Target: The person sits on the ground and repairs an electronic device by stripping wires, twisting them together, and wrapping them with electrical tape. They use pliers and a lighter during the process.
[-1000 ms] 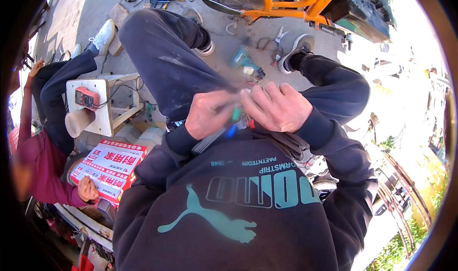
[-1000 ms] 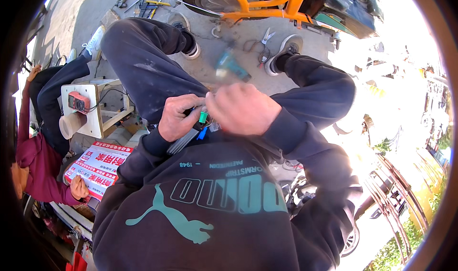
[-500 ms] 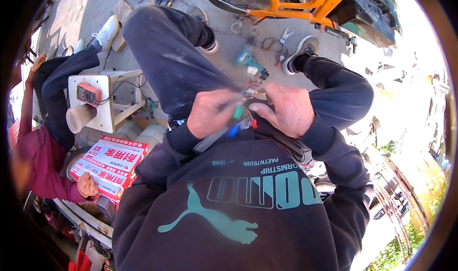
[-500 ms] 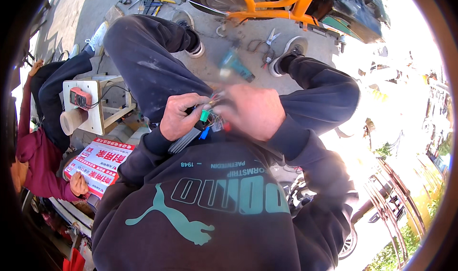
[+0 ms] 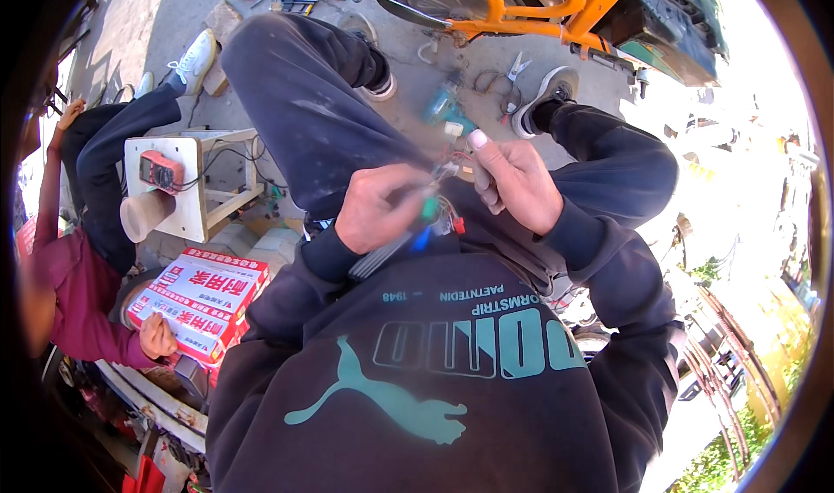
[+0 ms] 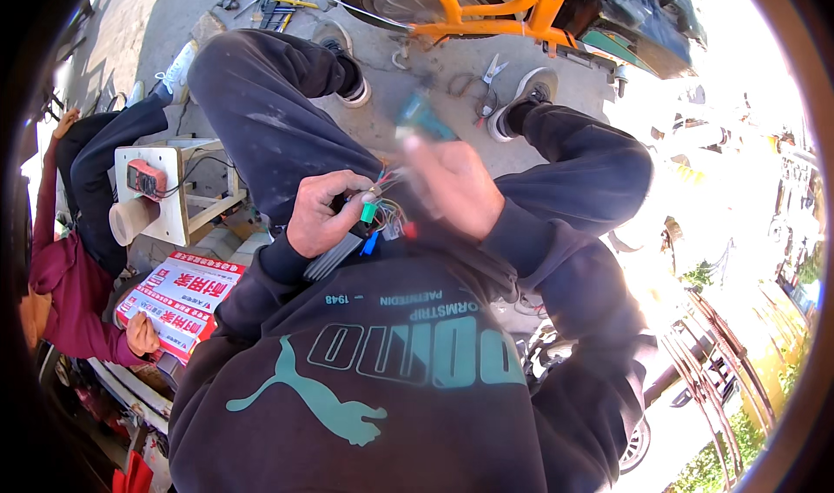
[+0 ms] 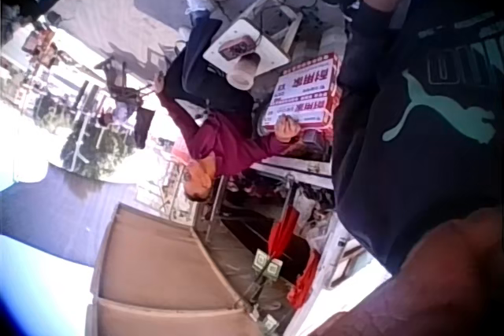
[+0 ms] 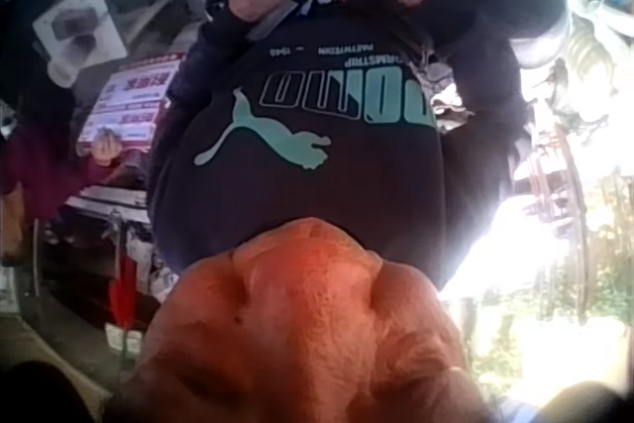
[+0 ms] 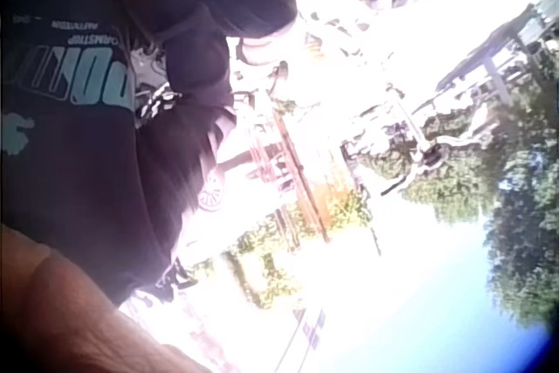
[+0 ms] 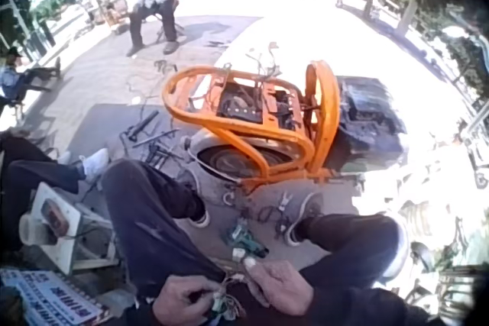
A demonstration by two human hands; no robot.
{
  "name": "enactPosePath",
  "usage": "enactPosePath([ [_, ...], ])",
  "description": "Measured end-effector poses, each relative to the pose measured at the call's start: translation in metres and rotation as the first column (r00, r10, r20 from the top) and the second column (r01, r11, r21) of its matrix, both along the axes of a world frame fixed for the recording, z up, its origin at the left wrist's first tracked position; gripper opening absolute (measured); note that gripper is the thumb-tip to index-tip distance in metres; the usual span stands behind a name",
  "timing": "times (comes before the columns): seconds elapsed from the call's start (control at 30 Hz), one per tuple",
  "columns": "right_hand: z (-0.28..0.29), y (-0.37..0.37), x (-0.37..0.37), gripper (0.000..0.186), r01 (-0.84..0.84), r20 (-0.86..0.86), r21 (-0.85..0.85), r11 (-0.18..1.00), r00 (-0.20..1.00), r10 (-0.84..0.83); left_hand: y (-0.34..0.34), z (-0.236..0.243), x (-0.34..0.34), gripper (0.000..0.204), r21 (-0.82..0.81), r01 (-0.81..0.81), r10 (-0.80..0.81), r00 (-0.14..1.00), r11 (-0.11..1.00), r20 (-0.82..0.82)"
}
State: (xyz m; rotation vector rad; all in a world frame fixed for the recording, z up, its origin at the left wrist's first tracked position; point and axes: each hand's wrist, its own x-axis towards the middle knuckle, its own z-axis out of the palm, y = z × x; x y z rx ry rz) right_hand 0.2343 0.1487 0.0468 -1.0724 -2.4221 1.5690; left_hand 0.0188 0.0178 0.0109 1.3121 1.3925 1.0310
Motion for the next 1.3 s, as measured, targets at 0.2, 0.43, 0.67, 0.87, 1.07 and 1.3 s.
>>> enactPosePath([
  [0.2, -0.009, 0.003, -0.021, 0.023, -0.246, 0.012, 0.712, 0.657, 0.940, 0.340, 0.001, -0.005, -0.004, 0.016, -0.181, -0.025, 0.039, 0.997, 0.983, 0.074],
  [0.43, -0.003, 0.003, -0.011, 0.031, -0.454, 0.213, 0.718, 0.528, 0.865, 0.454, 0.011, -0.004, 0.002, 0.019, -0.417, -0.004, 0.131, 0.952, 0.909, 0.277],
  [0.67, 0.005, 0.000, -0.012, 0.020, -0.360, 0.232, 0.921, 0.152, 0.818, 0.527, 0.006, -0.015, 0.000, 0.014, -0.313, 0.092, -0.018, 0.973, 0.945, 0.231],
  [0.87, 0.017, -0.010, -0.003, 0.025, -0.479, 0.342, 0.854, 0.203, 0.811, 0.474, 0.007, 0.003, 0.000, 0.016, -0.362, 0.121, 0.011, 0.940, 0.924, 0.342],
  [1.07, -0.006, -0.036, 0.001, 0.020, -0.009, -0.096, -0.351, 0.936, 0.995, -0.027, 0.006, 0.004, -0.002, 0.010, -0.224, 0.195, -0.148, 0.966, 0.955, 0.211],
  [1.3, 0.016, -0.023, 0.006, 0.023, -0.535, 0.299, 0.659, 0.528, 0.831, 0.469, 0.006, -0.007, -0.003, 0.015, -0.235, 0.204, -0.161, 0.969, 0.950, 0.189],
])
